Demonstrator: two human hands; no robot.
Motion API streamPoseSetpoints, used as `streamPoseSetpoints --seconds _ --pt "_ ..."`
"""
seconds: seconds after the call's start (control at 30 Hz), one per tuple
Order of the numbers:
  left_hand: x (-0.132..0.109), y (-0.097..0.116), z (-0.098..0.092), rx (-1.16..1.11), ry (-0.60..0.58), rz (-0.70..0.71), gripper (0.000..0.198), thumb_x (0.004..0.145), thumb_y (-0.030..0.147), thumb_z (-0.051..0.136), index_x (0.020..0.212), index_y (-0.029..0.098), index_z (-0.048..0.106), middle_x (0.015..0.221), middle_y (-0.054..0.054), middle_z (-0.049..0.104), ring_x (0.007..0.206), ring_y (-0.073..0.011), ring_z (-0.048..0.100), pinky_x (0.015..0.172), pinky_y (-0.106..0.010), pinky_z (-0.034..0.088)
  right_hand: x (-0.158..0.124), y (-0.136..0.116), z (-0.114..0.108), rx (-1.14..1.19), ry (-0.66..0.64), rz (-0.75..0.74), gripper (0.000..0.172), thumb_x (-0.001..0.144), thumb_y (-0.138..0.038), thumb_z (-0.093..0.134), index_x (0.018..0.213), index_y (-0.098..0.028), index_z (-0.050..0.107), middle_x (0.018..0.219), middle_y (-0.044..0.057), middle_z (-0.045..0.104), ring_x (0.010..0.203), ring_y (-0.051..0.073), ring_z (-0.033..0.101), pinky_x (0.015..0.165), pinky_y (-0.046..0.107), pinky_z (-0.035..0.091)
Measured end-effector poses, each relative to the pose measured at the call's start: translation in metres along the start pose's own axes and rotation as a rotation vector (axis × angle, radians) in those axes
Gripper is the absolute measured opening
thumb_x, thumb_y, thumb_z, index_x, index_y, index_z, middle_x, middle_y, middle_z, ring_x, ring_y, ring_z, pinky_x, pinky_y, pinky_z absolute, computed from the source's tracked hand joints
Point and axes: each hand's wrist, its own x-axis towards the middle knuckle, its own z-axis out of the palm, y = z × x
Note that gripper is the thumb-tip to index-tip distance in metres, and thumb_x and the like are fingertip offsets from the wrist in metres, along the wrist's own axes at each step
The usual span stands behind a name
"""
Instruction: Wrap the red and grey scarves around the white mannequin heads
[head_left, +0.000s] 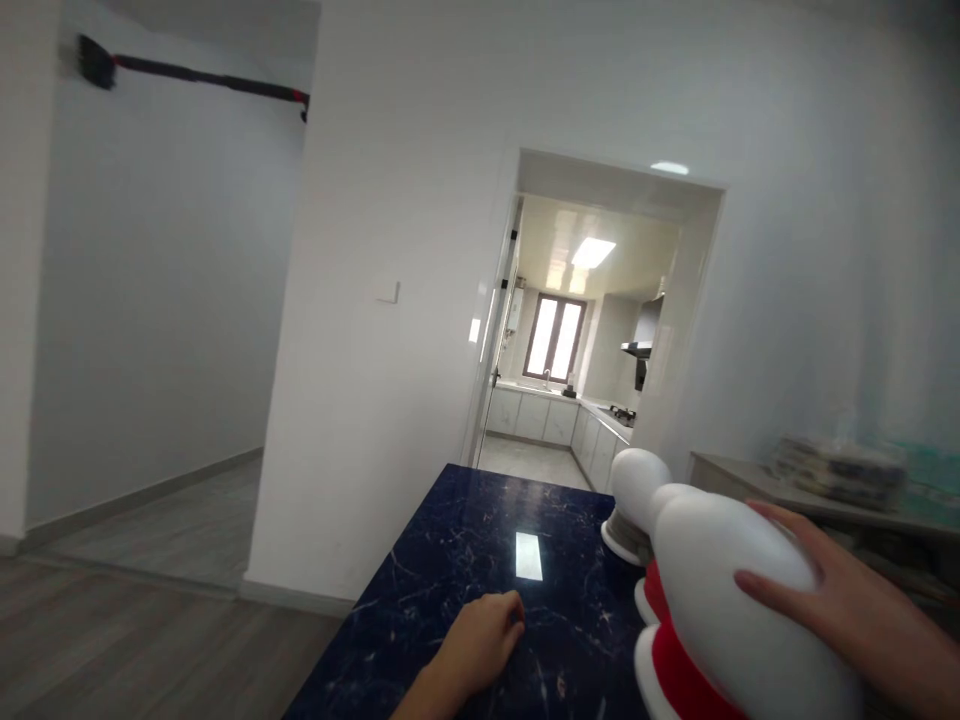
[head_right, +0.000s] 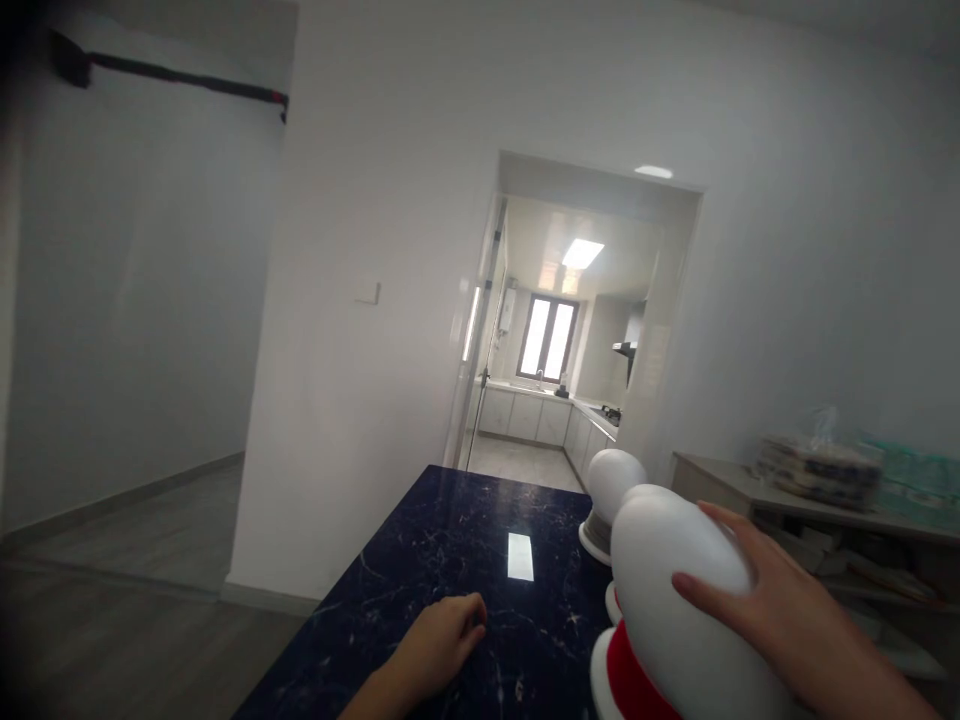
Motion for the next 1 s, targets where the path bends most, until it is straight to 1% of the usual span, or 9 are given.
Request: streamPoseSetpoints --seconds 0.1,0.27,0.33,0.43,0.57,0.63,0.73,0.87,1.0 --pt "0.002 -0.001 -0.001 -0.050 0.028 -0.025 0.020 0.096 0.031 0.054 0.105 0.030 0.072 0.099 -0.002 0.080 0.091 -0.0211 0.073 0.078 -0.029 0.043 0.039 -0.060 0.005 0.123 -0.111 0.048 0.086 0.076 -0.073 0.075 0.148 -0.031 0.056 0.140 0.010 0.072 0.118 0.037 0.072 0.101 0.051 0.058" --pt "0.016 -0.015 -0.001 -0.265 0.175 -0.211 0.030 0.102 0.036 0.041 0.102 0.025 0.068 0.089 -0.005 0.078 0.085 -0.0222 0.074 0.073 -0.030 0.043 0.104 -0.134 0.047 0.243 -0.026 0.051 0.090 0.077 -0.073 0.074 0.152 -0.027 0.053 0.150 0.013 0.064 0.131 0.038 0.063 0.111 0.053 0.050" --pt "0.025 -0.021 0.002 -0.468 0.148 -0.290 0.030 0.101 0.031 0.036 0.105 0.023 0.065 0.079 -0.004 0.074 0.069 -0.0200 0.071 0.065 -0.029 0.044 0.123 -0.151 0.067 0.267 -0.011 0.054 0.094 0.076 -0.073 0.075 0.152 -0.024 0.052 0.150 0.015 0.063 0.132 0.039 0.062 0.110 0.053 0.050" --pt "0.033 -0.024 0.007 -0.762 0.009 -0.382 0.024 0.088 0.019 0.046 0.105 0.020 0.062 0.074 -0.001 0.072 0.058 -0.0179 0.067 0.055 -0.028 0.044 0.139 -0.167 0.091 0.274 -0.016 0.046 0.095 0.075 -0.072 0.076 0.152 -0.022 0.053 0.147 0.017 0.065 0.130 0.038 0.063 0.108 0.051 0.051" --pt "0.029 -0.012 0.012 -1.005 -0.198 -0.287 0.027 0.079 0.026 0.067 0.104 0.016 0.070 0.096 -0.009 0.082 0.085 -0.0221 0.078 0.075 -0.031 0.057 0.143 -0.179 0.106 0.273 -0.027 0.047 0.096 0.076 -0.072 0.075 0.152 -0.019 0.053 0.147 0.019 0.064 0.130 0.038 0.062 0.111 0.051 0.048" --pt "0.023 -0.004 0.012 -1.084 -0.244 -0.223 0.048 0.080 0.041 0.077 0.121 0.016 0.071 0.123 -0.014 0.080 0.110 -0.0274 0.076 0.093 -0.038 0.059 0.140 -0.185 0.109 0.284 -0.017 0.035 0.095 0.076 -0.070 0.076 0.152 -0.018 0.053 0.148 0.019 0.063 0.132 0.038 0.061 0.113 0.051 0.047" --pt "0.015 0.005 0.010 -1.140 -0.221 -0.187 0.079 0.075 0.055 0.086 0.142 0.020 0.063 0.151 -0.016 0.066 0.137 -0.0330 0.064 0.116 -0.046 0.050 0.135 -0.196 0.111 0.325 -0.031 0.021 0.097 0.077 -0.072 0.075 0.154 -0.019 0.051 0.148 0.018 0.062 0.132 0.037 0.060 0.113 0.051 0.046" --pt "0.011 0.012 0.014 -1.213 -0.221 -0.139 0.086 0.074 0.057 0.087 0.149 0.023 0.060 0.162 -0.015 0.055 0.153 -0.0325 0.048 0.128 -0.046 0.039 0.126 -0.217 0.120 0.372 -0.080 -0.033 0.099 0.076 -0.071 0.077 0.155 -0.018 0.048 0.150 0.018 0.059 0.135 0.038 0.057 0.116 0.054 0.042" --pt "0.006 0.018 0.031 -1.331 -0.299 -0.161 0.089 0.074 0.058 0.086 0.151 0.025 0.058 0.167 -0.013 0.049 0.156 -0.0306 0.044 0.129 -0.045 0.038 0.094 -0.241 0.130 0.401 -0.089 -0.117 0.095 0.076 -0.066 0.080 0.154 -0.021 0.048 0.155 0.016 0.054 0.142 0.038 0.049 0.120 0.054 0.037"
